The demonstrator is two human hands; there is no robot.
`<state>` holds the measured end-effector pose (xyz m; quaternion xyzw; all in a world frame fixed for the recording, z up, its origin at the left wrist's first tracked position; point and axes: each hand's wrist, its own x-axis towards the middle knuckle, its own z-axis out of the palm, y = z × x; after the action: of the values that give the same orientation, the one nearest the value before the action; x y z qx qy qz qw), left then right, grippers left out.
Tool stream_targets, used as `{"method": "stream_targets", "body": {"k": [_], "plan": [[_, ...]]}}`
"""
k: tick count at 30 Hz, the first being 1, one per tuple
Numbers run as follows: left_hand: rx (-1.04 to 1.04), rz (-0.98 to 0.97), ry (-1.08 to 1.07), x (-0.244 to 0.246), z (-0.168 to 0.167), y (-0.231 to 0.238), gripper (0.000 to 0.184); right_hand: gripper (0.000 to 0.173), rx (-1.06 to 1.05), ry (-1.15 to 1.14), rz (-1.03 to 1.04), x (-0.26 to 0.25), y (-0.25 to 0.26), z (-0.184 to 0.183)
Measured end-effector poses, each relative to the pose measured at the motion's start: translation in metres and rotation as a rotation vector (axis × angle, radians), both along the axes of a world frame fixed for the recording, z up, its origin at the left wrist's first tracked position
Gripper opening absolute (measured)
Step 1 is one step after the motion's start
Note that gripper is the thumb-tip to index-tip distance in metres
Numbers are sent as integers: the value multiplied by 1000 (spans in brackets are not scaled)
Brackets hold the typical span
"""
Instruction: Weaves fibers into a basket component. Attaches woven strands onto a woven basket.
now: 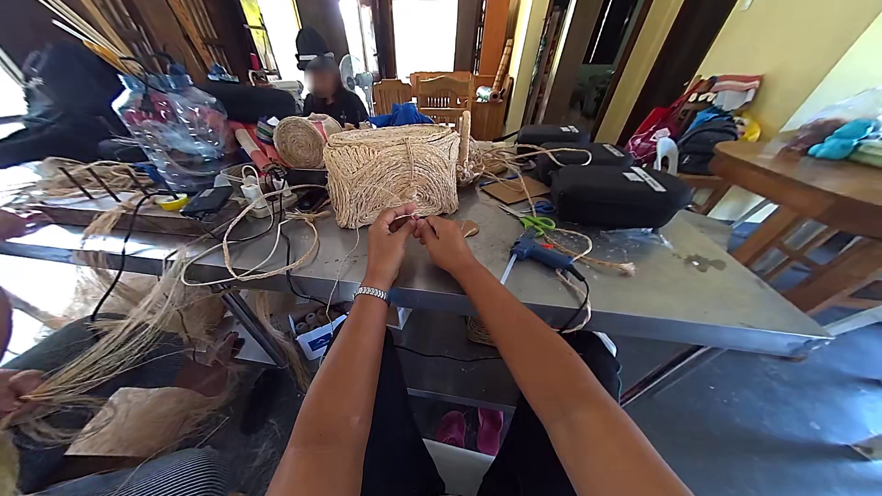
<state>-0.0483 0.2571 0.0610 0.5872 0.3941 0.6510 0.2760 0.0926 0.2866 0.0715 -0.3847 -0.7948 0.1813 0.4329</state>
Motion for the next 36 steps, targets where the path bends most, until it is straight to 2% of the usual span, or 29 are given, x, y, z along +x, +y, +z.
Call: {"method": "stream_targets", "body": {"k": [8, 12, 14, 18, 23, 26, 36], "plan": [[-5, -66, -102, 0, 1, 0, 32, 43, -74, 38, 82, 0, 1, 2], [2, -42, -95, -1, 0, 1, 31, 43, -67, -35, 99, 0, -1, 2], [-2, 3, -51, -1, 0, 1, 31, 41, -29, -71, 43, -1, -3, 1], [15, 21, 43, 1, -1, 2, 29, 32, 51, 11, -131, 3, -2, -1], [14, -22, 46, 2, -1, 3, 31, 31, -83, 115, 63, 4, 5, -2], [2, -35, 31, 3, -1, 2, 32, 33, -157, 107, 65, 3, 3, -1], [14, 10, 91, 3, -1, 1, 32, 17, 30, -17, -114, 2, -4, 1]]}}
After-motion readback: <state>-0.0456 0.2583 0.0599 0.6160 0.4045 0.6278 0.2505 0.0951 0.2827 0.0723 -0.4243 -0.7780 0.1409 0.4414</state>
